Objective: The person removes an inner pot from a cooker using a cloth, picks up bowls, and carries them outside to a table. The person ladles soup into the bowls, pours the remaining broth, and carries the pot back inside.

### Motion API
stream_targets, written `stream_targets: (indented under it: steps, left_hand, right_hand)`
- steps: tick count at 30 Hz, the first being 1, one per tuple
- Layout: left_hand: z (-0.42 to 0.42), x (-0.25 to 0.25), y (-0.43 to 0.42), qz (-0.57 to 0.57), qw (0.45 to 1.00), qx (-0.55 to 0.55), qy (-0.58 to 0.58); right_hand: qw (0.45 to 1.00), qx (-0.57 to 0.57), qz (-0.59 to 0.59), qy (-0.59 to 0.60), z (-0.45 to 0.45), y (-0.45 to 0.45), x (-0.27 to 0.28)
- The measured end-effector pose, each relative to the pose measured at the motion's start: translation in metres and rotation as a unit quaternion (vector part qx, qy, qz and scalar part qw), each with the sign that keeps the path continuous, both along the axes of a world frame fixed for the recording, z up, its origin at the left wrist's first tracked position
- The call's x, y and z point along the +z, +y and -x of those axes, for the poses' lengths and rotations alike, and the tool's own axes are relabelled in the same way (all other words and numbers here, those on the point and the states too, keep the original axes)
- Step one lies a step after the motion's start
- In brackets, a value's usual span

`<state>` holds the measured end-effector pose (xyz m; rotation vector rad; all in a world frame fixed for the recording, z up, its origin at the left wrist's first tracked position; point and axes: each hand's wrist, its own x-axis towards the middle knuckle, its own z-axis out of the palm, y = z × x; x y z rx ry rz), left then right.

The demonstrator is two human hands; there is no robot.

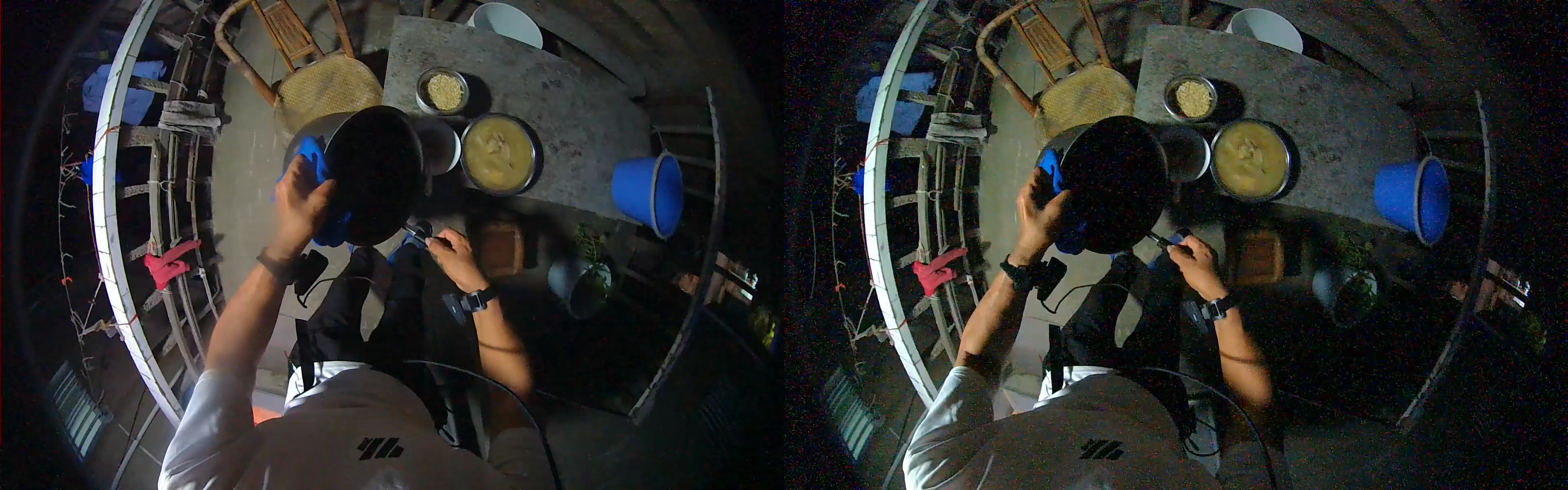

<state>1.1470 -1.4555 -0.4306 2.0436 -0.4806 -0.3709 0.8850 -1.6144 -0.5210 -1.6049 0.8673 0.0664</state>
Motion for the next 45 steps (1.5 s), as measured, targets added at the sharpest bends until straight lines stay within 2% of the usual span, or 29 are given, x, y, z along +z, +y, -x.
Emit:
stream_targets:
  steps: [3,7,9,10,13,16,21,23,24,25,28,31,32,34,35,37,42,45]
  left_hand:
    - [0.0,0.001,-0.008,-0.003,0.999,0.015,0.029]
    - [-0.002,-0.012,-0.013,0.074,0.993,0.044,0.086]
    - [-0.005,-0.024,-0.01,0.031,0.996,0.052,0.072]
    - [-0.007,-0.029,-0.009,0.01,0.996,0.057,0.065]
    - [-0.005,-0.044,-0.014,0.108,0.987,0.079,0.087]
    - [-0.01,-0.057,-0.009,0.046,0.995,0.071,0.058]
    - [-0.015,-0.071,-0.005,0.046,0.995,0.08,0.05]
    - [-0.015,-0.08,0.001,0.101,0.989,0.073,0.08]
    - [-0.009,-0.061,-0.005,0.161,0.978,0.068,0.11]
    - [-0.004,-0.05,-0.008,0.221,0.963,0.063,0.139]
    - [-0.01,-0.061,0.011,0.016,0.995,0.068,0.068]
    - [-0.012,-0.075,0.015,0.06,0.993,0.087,0.056]
    - [-0.013,-0.08,0.018,0.069,0.992,0.089,0.058]
    - [-0.014,-0.085,0.024,0.065,0.992,0.097,0.057]
    - [-0.014,-0.083,0.024,0.052,0.992,0.102,0.055]
    - [-0.009,-0.06,0.018,-0.02,0.992,0.12,0.042]
    - [-0.004,-0.048,0.02,0.077,0.986,0.111,0.096]
    - [-0.002,-0.04,0.018,0.097,0.984,0.1,0.108]
  right_hand:
    - [0.992,-0.03,-0.104,0.062,-0.004,-0.007,0.027]
    - [0.999,-0.051,0.005,0.001,0.007,-0.013,0.025]
    - [0.997,-0.071,0.037,0.0,0.014,-0.019,0.026]
    - [0.997,-0.072,0.027,0.008,0.017,-0.025,0.029]
    - [0.994,-0.099,-0.011,0.054,0.017,-0.041,0.059]
    - [0.991,-0.127,0.0,0.038,0.028,-0.055,0.059]
    - [0.983,-0.171,-0.035,0.049,0.039,-0.074,0.059]
    - [0.978,-0.196,-0.04,0.064,0.039,-0.077,0.055]
    - [0.974,-0.209,-0.042,0.072,0.04,-0.08,0.052]
    - [0.978,-0.197,0.004,0.073,0.04,-0.082,0.04]
    - [0.974,-0.169,0.088,0.121,0.038,-0.086,0.022]
    - [0.96,-0.127,0.246,0.025,0.033,-0.081,-0.01]
    - [0.95,-0.118,0.287,0.035,0.033,-0.08,-0.016]
    - [0.923,-0.098,0.368,0.054,0.013,-0.069,0.002]
    - [0.936,-0.112,0.327,0.065,0.01,-0.065,0.004]
    - [0.918,-0.076,0.379,0.083,0.004,-0.06,0.012]
    - [0.817,0.053,0.564,0.107,0.002,-0.048,0.04]
    - [0.806,-0.003,0.586,0.088,0.006,-0.038,0.041]
